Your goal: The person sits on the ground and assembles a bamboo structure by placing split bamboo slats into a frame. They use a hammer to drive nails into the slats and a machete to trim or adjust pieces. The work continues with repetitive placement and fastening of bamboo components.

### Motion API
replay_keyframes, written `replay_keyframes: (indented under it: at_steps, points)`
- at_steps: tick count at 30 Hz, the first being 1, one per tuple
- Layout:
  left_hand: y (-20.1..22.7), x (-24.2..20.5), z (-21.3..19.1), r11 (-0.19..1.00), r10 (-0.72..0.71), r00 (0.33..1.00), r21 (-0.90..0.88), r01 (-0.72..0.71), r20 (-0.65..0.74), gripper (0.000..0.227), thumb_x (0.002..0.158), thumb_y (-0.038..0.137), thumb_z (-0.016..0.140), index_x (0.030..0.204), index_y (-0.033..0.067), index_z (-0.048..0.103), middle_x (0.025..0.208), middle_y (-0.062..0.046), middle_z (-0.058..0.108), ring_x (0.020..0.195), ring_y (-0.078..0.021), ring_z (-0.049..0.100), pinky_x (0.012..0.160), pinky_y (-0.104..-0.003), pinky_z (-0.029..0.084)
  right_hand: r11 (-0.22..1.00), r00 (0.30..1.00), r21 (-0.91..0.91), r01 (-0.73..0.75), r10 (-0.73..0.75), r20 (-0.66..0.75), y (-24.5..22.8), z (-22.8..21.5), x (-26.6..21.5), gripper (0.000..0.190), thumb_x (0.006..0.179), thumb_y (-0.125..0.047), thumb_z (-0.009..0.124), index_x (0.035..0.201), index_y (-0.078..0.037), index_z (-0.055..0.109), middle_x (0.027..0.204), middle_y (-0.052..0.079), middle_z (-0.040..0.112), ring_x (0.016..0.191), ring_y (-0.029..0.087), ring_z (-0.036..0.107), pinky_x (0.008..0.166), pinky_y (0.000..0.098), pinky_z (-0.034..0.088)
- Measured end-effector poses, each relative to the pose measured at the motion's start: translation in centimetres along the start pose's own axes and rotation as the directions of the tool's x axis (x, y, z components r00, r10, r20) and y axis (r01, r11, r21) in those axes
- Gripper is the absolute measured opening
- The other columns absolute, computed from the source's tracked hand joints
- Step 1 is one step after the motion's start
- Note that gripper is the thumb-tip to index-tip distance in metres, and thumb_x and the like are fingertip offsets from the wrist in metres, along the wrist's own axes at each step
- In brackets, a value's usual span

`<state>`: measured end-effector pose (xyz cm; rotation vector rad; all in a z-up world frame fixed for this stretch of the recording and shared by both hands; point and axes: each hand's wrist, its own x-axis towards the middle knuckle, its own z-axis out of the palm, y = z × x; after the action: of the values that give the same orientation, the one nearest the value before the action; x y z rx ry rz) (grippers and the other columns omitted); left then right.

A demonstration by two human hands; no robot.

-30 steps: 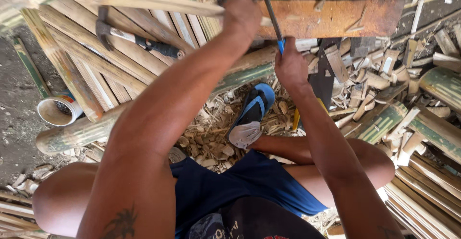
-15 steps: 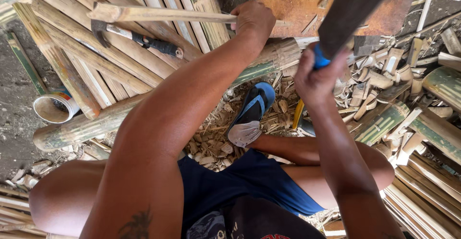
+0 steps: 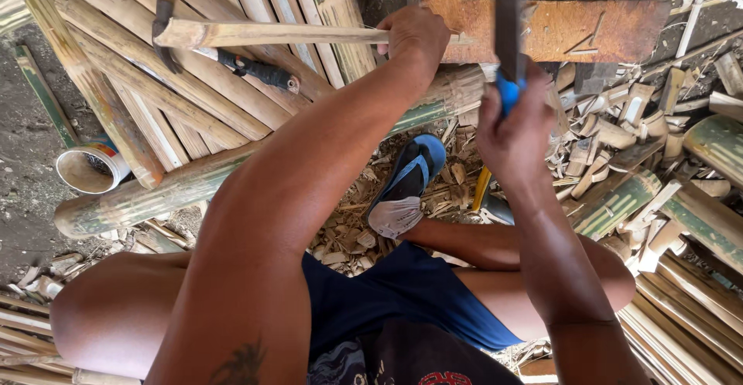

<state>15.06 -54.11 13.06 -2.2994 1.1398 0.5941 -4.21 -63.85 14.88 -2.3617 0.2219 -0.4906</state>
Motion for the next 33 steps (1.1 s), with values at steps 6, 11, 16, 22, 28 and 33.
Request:
replay_keyframes:
  at_steps: [6, 11, 16, 22, 28, 33]
  points:
    - [0.3, 0.4, 0.5, 0.999, 0.016, 1.000, 0.047, -0.015, -0.013, 0.022, 0.083, 0.010, 0.082, 0.101, -0.0013, 0.077, 0.086, -0.018, 0.079, 0.066, -0.0286, 0.076, 0.063, -0.045, 0.065, 0.969, 0.996, -0.246, -0.029, 0.050, 0.080, 6.2, 5.9, 0.2, 0.026, 0.106, -0.014, 0.067, 0.117, -0.001, 0.048, 0.078, 0.017, 0.070, 0.065, 0.033, 0.073, 0.057, 0.0427, 0.060]
    - [0.0, 0.5, 0.6, 0.999, -0.013, 1.000, 0.030, 0.014, -0.020, 0.024, 0.079, 0.008, 0.085, 0.100, -0.0002, 0.076, 0.088, -0.020, 0.077, 0.066, -0.0304, 0.076, 0.059, -0.043, 0.065, 0.952, 0.937, -0.247, -0.184, 0.246, 0.250, 8.1, 5.2, 0.9, 0.022, 0.111, -0.014, 0.064, 0.119, 0.000, 0.048, 0.073, 0.018, 0.066, 0.060, 0.033, 0.068, 0.050, 0.0449, 0.052]
    - [-0.3, 0.8, 1.1, 0.999, -0.015, 1.000, -0.030, 0.015, -0.012, 0.022, 0.080, 0.008, 0.085, 0.099, 0.0011, 0.079, 0.088, -0.018, 0.078, 0.068, -0.0268, 0.076, 0.064, -0.045, 0.063, 0.997, 0.998, 0.066, -0.045, 0.047, -0.041, 5.7, 2.2, -0.9, 0.020, 0.116, -0.010, 0.057, 0.128, 0.000, 0.044, 0.076, 0.016, 0.066, 0.063, 0.029, 0.071, 0.054, 0.0415, 0.054]
    - [-0.5, 0.3, 0.2, 0.996, -0.051, 0.998, -0.076, 0.049, -0.021, 0.024, 0.081, 0.011, 0.083, 0.101, -0.0013, 0.077, 0.083, -0.017, 0.079, 0.064, -0.0268, 0.077, 0.059, -0.044, 0.065, 0.951, 0.972, -0.300, -0.079, 0.140, 0.187, 7.3, 6.4, 1.6, 0.025, 0.107, -0.015, 0.065, 0.121, -0.002, 0.049, 0.072, 0.017, 0.070, 0.062, 0.033, 0.071, 0.053, 0.0439, 0.055]
    - [-0.8, 0.0, 0.1, 0.994, -0.021, 0.999, -0.109, 0.025, 0.035, 0.023, 0.082, 0.013, 0.084, 0.101, 0.0012, 0.077, 0.087, -0.015, 0.078, 0.069, -0.0271, 0.077, 0.061, -0.041, 0.065, 0.993, 0.992, -0.066, -0.102, 0.107, 0.072, 8.7, 4.9, -0.5, 0.024, 0.111, -0.016, 0.062, 0.123, -0.002, 0.047, 0.074, 0.018, 0.068, 0.062, 0.033, 0.072, 0.053, 0.0457, 0.057]
    - [-1.2, 0.0, -0.2, 0.988, -0.020, 1.000, -0.153, 0.023, 0.023, 0.020, 0.082, 0.011, 0.083, 0.100, 0.0030, 0.078, 0.088, -0.014, 0.077, 0.071, -0.0261, 0.076, 0.063, -0.043, 0.064, 0.995, 0.999, -0.089, -0.050, 0.048, -0.020, 9.7, 7.1, -0.4, 0.024, 0.110, -0.015, 0.066, 0.117, -0.002, 0.047, 0.067, 0.016, 0.066, 0.058, 0.033, 0.070, 0.053, 0.0460, 0.056]
